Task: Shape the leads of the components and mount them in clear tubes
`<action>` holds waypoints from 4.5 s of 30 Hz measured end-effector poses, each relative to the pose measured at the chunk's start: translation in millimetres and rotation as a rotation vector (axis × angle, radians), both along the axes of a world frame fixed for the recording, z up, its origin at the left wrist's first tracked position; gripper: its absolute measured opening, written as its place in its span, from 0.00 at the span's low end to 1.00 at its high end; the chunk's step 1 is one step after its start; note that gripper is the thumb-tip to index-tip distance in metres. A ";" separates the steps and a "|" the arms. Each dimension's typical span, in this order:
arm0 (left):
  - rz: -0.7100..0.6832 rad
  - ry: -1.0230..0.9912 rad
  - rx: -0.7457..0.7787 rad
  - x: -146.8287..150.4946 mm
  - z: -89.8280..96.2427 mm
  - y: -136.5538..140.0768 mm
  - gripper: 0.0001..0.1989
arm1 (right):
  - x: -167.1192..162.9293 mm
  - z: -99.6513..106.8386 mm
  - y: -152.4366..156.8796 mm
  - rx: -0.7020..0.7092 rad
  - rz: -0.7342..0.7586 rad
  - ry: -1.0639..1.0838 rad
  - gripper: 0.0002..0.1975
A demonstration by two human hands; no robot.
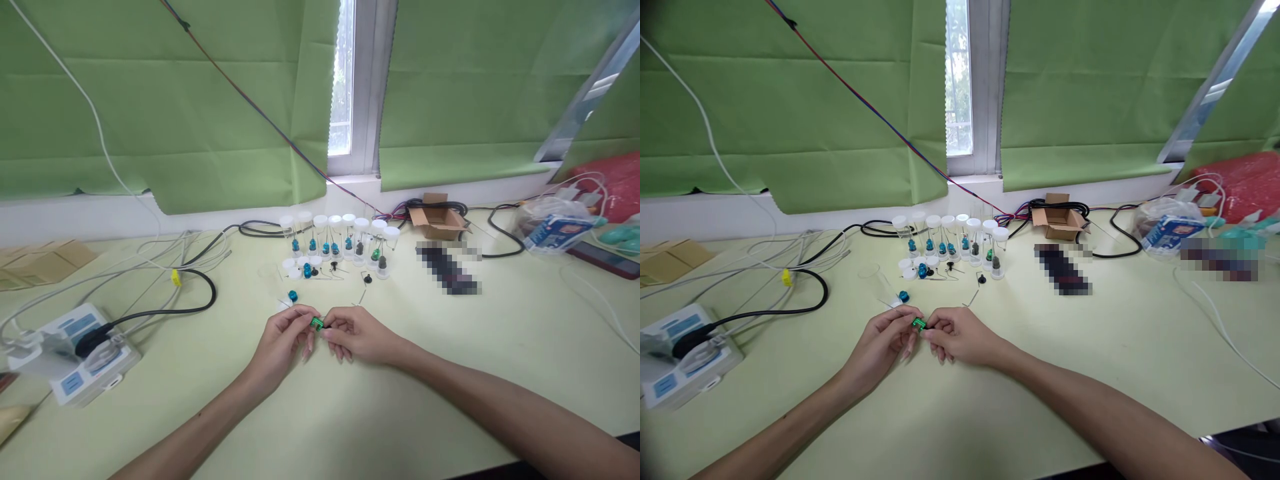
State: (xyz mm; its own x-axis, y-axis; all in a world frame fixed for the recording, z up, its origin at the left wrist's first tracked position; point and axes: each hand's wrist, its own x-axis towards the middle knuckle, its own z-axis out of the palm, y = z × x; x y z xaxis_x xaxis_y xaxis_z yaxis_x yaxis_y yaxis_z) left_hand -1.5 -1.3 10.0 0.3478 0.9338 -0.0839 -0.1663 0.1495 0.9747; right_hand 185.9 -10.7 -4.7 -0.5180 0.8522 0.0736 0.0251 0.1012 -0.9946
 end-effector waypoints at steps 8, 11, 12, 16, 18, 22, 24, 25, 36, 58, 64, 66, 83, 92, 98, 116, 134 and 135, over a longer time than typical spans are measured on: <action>-0.019 -0.055 -0.040 -0.1 4.0 -0.8 0.06 | -0.4 1.4 0.4 -0.034 -0.021 0.046 0.10; -0.016 -0.066 -0.042 0.6 6.1 -0.4 0.06 | -0.7 0.6 0.9 -0.047 -0.021 0.064 0.11; -0.018 -0.070 -0.040 0.7 6.5 -0.3 0.06 | -0.7 0.2 1.3 -0.054 -0.025 0.072 0.11; -0.034 -0.074 -0.033 0.4 6.4 0.1 0.06 | -0.8 -0.3 2.8 -0.079 -0.040 0.094 0.13; -0.040 -0.068 -0.032 0.2 5.6 0.3 0.07 | -0.8 0.6 3.5 -0.087 -0.048 0.104 0.14; -0.035 -0.064 -0.019 0.9 3.9 0.7 0.08 | -0.8 3.4 4.7 -0.102 -0.068 0.127 0.16; -0.021 -0.064 -0.008 1.7 3.4 1.0 0.08 | -0.8 4.2 5.0 -0.106 -0.075 0.143 0.17; -0.012 -0.062 -0.002 2.1 3.3 1.1 0.08 | -0.7 4.4 5.0 -0.106 -0.078 0.148 0.17; -0.029 -0.056 -0.041 0.6 5.4 -0.2 0.09 | -0.9 5.8 3.4 -0.113 -0.084 0.142 0.19; -0.040 -0.100 -0.051 -4.4 3.0 0.8 0.07 | -1.0 5.8 4.5 -0.109 -0.078 0.128 0.19; -0.084 -0.178 -0.057 -5.0 8.0 0.8 0.10 | -1.4 2.3 4.6 -0.107 -0.075 0.115 0.18; -0.086 -0.197 -0.064 -5.0 7.7 1.6 0.16 | -1.6 1.0 4.5 -0.107 -0.075 0.109 0.17; -0.057 -0.148 -0.089 -3.7 6.6 2.7 0.24 | 0.0 3.0 1.1 -0.068 -0.059 0.036 0.12; -0.064 -0.142 -0.113 -4.1 5.8 3.9 0.22 | -0.3 0.9 1.0 -0.047 -0.048 0.018 0.10; -0.088 -0.148 -0.121 -5.2 4.5 3.9 0.22 | 0.1 1.1 -0.2 -0.042 -0.046 0.009 0.08; -0.068 -0.158 -0.064 -5.5 3.2 2.8 0.25 | 0.5 2.5 0.2 -0.037 -0.042 0.004 0.07; -0.067 -0.165 -0.095 -3.9 5.5 3.5 0.22 | 0.0 0.2 0.4 -0.037 -0.051 0.013 0.07; -0.074 -0.173 -0.097 -4.3 5.1 3.7 0.22 | 0.0 0.3 0.4 -0.039 -0.053 0.013 0.07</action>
State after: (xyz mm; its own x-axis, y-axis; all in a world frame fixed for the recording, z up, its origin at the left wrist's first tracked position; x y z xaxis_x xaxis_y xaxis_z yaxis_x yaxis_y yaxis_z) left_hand -5.8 2.4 15.1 0.4324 0.8956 -0.1049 -0.3149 0.2590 0.9131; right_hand 185.9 -10.3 -4.4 -0.4715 0.8806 0.0467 0.0160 0.0615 -0.9980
